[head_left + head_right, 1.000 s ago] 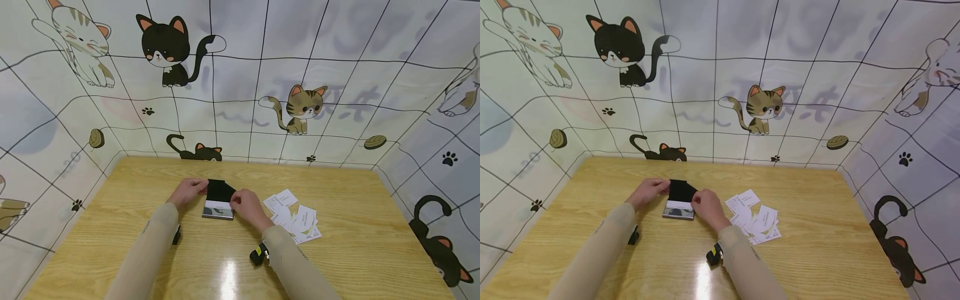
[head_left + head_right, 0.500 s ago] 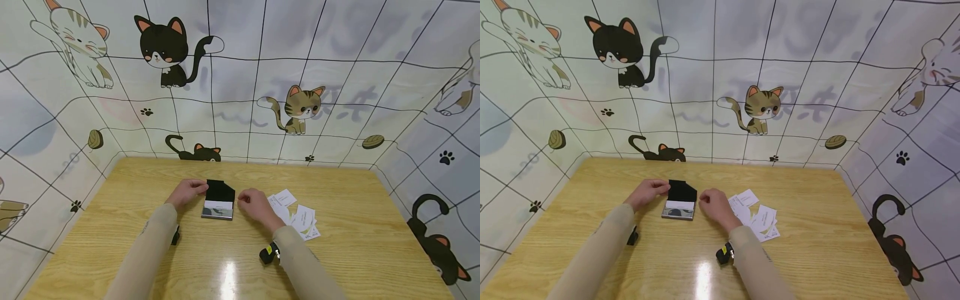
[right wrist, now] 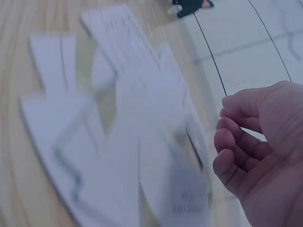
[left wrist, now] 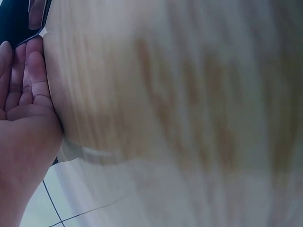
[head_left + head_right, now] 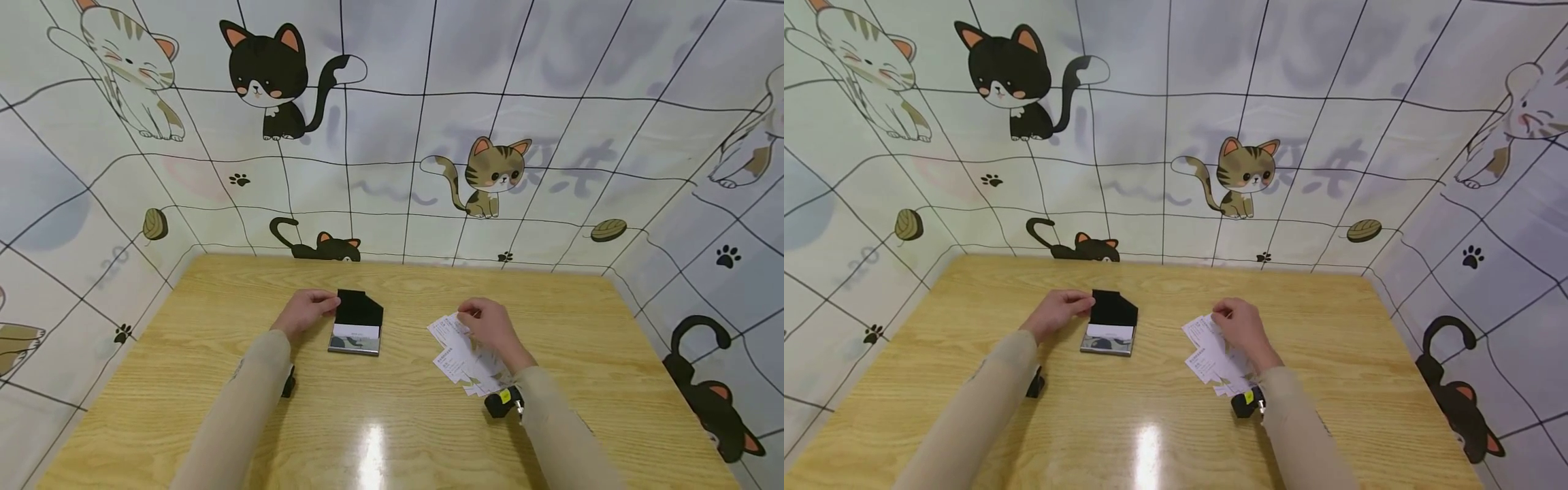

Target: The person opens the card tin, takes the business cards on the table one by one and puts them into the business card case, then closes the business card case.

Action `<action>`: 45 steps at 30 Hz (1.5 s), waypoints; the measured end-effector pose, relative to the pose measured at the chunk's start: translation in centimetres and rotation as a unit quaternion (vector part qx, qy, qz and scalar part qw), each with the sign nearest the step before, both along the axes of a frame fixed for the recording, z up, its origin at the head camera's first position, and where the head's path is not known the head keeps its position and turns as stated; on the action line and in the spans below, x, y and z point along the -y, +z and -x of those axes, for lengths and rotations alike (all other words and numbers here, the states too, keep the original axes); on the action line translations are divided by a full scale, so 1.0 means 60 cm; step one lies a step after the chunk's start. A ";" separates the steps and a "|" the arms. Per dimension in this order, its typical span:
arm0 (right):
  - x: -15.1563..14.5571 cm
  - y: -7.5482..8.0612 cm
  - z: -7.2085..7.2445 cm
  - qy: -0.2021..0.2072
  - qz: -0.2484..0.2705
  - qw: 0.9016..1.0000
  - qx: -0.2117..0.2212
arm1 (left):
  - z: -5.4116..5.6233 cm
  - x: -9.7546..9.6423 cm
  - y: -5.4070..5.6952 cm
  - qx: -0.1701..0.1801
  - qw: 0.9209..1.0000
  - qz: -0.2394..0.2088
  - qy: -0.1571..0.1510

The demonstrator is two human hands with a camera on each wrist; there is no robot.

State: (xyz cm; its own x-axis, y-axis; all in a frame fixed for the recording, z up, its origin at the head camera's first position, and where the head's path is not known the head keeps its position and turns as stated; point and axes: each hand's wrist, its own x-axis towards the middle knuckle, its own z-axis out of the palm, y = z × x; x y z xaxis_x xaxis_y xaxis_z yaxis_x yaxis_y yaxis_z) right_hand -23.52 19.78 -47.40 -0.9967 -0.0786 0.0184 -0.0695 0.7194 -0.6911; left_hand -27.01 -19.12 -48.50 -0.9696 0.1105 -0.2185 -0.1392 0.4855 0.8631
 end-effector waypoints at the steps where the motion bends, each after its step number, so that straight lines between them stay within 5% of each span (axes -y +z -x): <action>1: -0.013 0.000 -0.001 -0.006 -0.002 1.000 0.006 | 0.000 0.000 0.000 0.000 1.000 -0.001 0.003; 7: -0.070 -0.002 -0.008 -0.006 -0.017 0.999 0.029 | 0.000 0.001 -0.002 -0.004 1.000 -0.006 0.012; 19: -0.101 0.007 -0.011 0.103 -0.073 0.989 0.083 | 0.002 0.010 -0.013 -0.015 1.000 0.013 0.003; 30: -0.095 0.011 -0.016 0.086 -0.099 0.986 0.102 | 0.000 0.004 -0.015 0.002 1.000 -0.012 0.022; 45: -0.105 0.026 -0.018 0.066 -0.092 0.989 0.097 | 0.004 0.004 -0.007 0.011 1.000 -0.013 0.009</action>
